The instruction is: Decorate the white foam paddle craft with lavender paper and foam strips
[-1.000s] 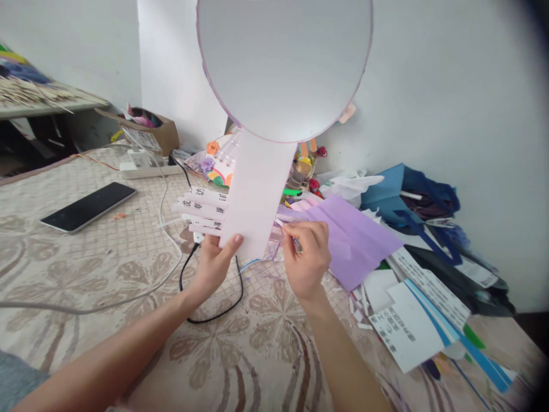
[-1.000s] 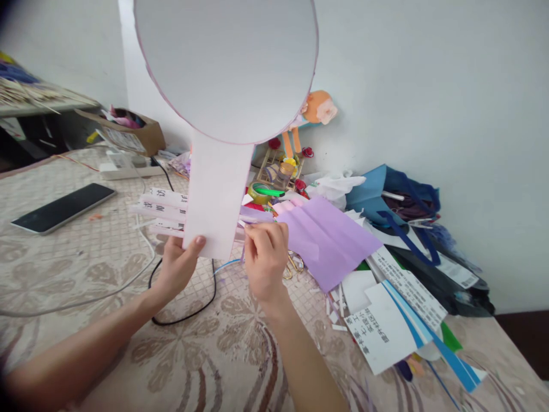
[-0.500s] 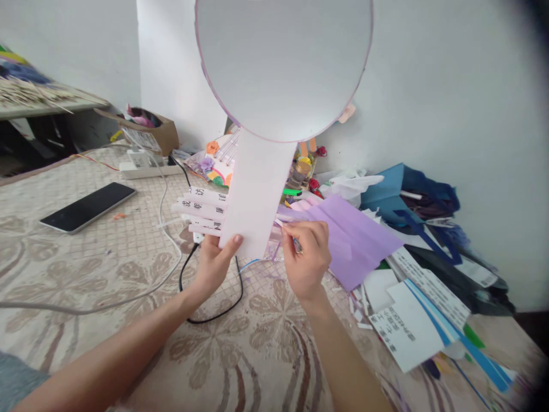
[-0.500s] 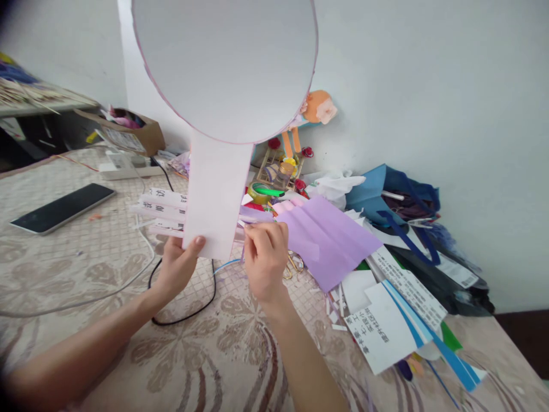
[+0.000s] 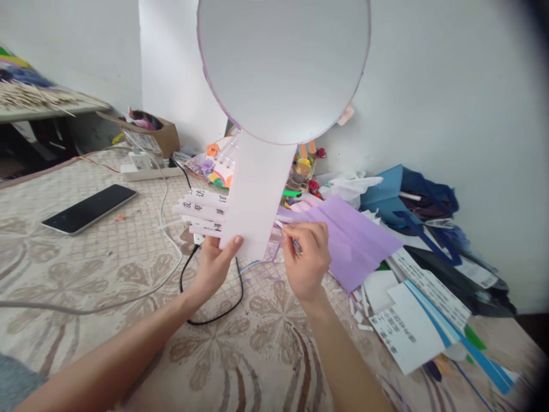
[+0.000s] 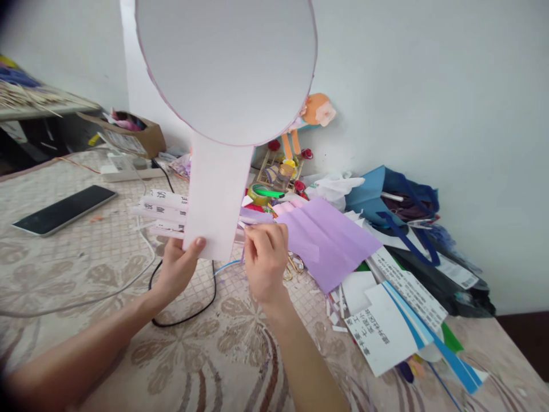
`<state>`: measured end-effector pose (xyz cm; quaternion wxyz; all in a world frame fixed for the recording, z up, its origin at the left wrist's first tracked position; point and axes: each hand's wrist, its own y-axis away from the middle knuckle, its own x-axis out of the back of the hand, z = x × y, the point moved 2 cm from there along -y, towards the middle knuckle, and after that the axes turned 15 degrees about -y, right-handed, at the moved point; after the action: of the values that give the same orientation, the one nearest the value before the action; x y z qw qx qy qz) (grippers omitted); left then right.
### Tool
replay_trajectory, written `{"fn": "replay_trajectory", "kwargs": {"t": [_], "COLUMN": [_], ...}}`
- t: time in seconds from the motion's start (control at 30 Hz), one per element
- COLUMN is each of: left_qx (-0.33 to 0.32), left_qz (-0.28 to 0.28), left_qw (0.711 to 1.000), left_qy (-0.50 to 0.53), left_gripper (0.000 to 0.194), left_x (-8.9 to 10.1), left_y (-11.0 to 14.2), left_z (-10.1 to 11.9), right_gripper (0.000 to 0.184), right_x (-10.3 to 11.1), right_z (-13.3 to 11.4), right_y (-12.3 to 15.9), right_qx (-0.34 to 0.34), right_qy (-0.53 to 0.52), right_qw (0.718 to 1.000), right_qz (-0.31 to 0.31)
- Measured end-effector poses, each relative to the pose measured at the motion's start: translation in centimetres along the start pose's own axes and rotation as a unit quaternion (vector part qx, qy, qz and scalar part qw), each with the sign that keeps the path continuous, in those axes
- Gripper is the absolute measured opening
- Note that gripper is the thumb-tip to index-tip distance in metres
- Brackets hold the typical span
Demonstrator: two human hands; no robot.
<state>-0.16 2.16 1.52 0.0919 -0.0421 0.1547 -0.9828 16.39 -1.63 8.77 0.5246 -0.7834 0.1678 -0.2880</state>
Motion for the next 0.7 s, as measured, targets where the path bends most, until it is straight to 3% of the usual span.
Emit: {"fn": "replay_trajectory", "kwargs": {"t": [0.7], "left_qx": [-0.026], "left_qz": [0.004], "left_qw": [1.000], "left_qy": [0.003], "left_gripper": [0.056], "left_x": [0.22], "left_y": [-0.24], "left_z": [-0.56], "right_gripper": [0.018], "right_x": [-0.12], "right_z": [-0.17], "right_y": [-0.03], "right_qx": [0.003], "right_qy": [-0.005], "right_qw": [1.000], "right_qz": [0.012]}}
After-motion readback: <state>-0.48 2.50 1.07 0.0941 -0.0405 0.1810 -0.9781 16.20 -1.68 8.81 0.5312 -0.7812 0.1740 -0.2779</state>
